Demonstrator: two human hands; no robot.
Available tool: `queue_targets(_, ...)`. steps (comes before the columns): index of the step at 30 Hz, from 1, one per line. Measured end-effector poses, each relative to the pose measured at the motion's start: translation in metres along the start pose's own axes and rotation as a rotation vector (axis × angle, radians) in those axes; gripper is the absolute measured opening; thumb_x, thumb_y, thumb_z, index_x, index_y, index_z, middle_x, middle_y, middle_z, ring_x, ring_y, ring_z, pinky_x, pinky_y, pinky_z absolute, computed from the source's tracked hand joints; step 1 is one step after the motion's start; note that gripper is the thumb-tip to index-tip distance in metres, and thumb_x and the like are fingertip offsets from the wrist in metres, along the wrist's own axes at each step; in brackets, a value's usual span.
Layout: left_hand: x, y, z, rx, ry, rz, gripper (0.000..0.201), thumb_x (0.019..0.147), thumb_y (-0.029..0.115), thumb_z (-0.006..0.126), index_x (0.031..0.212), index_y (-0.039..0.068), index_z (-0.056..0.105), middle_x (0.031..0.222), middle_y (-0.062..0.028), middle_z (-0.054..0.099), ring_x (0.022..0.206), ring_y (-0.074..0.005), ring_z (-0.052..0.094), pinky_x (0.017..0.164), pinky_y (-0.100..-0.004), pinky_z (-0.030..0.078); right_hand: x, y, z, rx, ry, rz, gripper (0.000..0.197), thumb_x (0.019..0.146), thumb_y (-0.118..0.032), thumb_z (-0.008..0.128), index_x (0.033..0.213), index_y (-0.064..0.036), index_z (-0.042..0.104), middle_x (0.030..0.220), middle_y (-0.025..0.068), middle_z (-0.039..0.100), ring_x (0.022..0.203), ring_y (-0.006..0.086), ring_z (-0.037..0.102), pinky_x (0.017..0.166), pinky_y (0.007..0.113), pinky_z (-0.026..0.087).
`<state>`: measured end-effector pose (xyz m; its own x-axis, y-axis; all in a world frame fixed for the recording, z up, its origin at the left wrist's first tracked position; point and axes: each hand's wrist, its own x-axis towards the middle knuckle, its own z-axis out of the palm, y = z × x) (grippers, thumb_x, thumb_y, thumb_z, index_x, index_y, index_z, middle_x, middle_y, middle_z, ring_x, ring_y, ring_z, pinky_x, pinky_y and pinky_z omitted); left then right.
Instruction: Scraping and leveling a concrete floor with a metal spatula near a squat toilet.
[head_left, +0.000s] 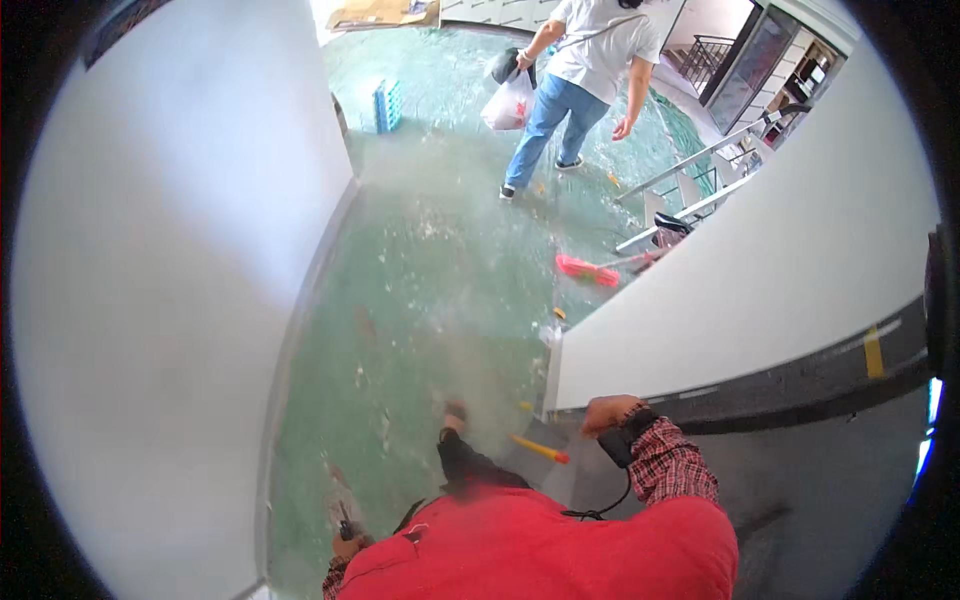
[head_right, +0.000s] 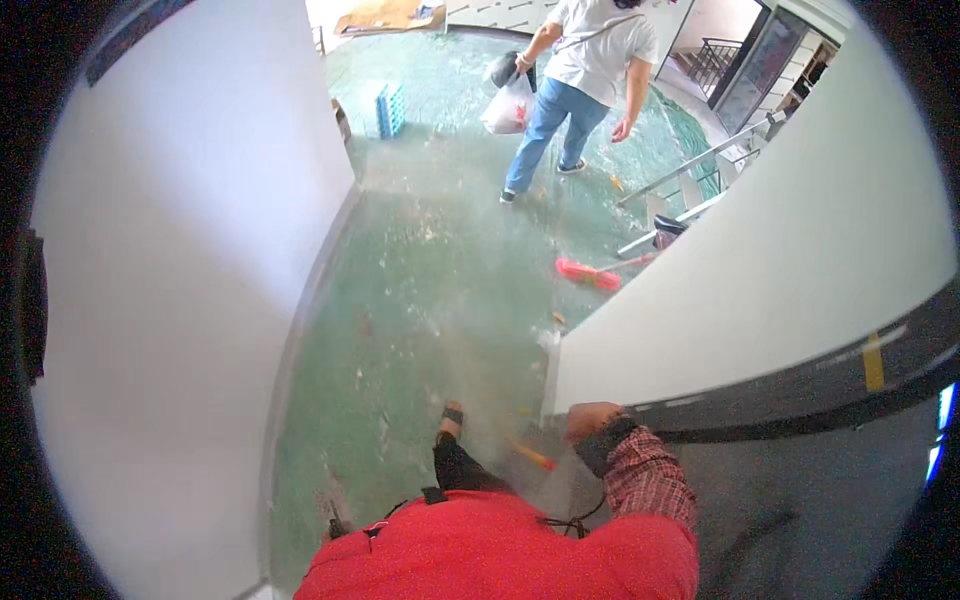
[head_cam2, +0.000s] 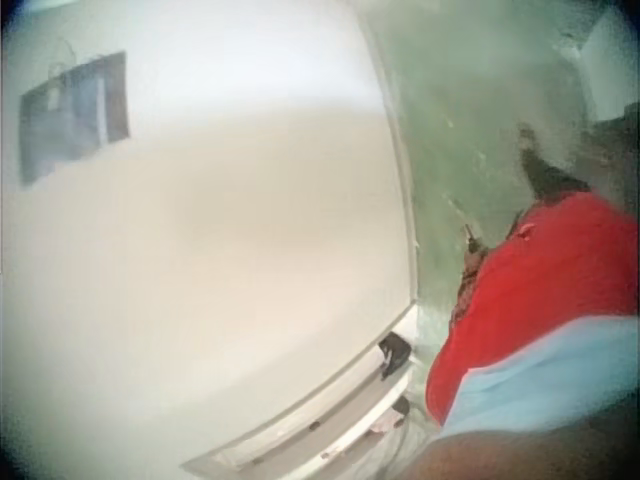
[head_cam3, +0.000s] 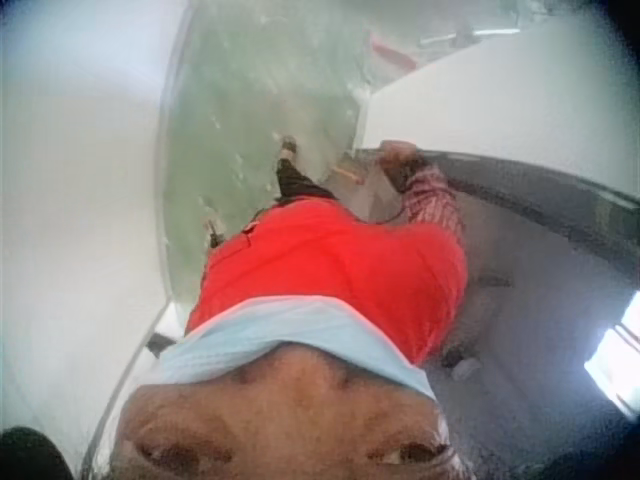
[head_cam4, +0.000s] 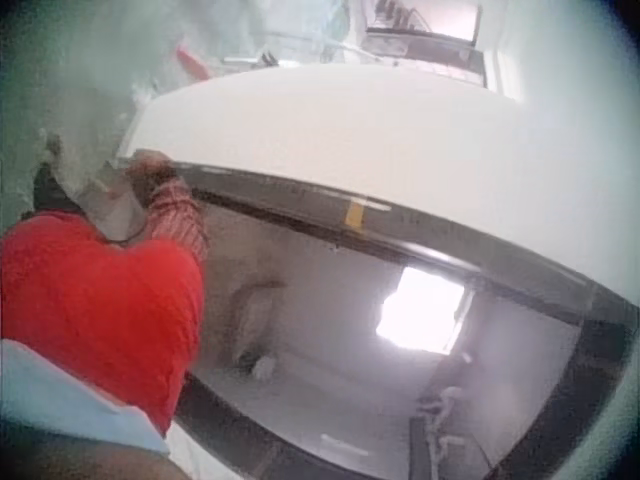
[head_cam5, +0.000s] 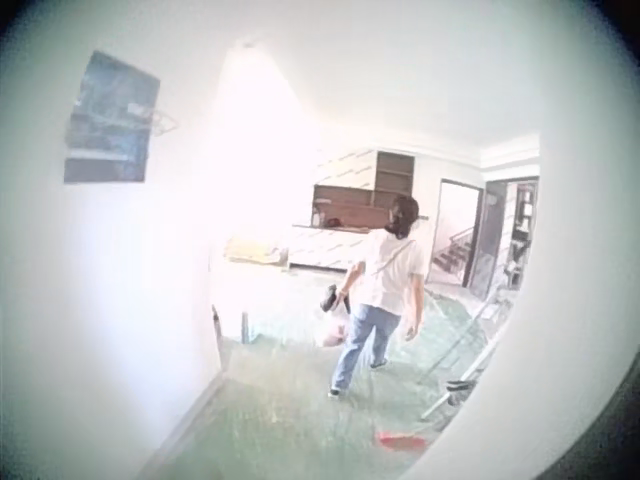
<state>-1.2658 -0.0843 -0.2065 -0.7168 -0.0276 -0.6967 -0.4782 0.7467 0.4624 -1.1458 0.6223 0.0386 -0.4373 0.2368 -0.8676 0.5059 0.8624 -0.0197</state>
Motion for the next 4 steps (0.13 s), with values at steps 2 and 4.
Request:
queue_targets(2,0.034,0.042,-0.002,0.101,-0.055,-0.041,0.040,0.065,0.029,0.072,0.096,0.005,0.062,0.087,-0.0131,0.065,0.076,-0.0276,0.062,0.067,-0.0395,0.049,0.042,0.008,-0.026,0.076,0.103,-0.162,0.035,0.075,-0.036,0.055,0.082,-0.0028,0.066,0.076,0.0098,0.066,0.065,0.0239,0.059,0.060,0.039,0.045)
queue_targets(4,0.052,0.077,-0.011,0.170,-0.080,-0.064,0.041,0.065,0.031,0.072,0.096,0.006,0.063,0.090,-0.0132,0.065,0.079,-0.0281,0.062,0.069,-0.0397,0.049,0.067,0.006,-0.053,0.227,0.117,-0.224,0.038,0.076,-0.036,0.053,0.081,-0.0008,0.065,0.077,0.0132,0.066,0.063,0.0248,0.059,0.060,0.040,0.046)
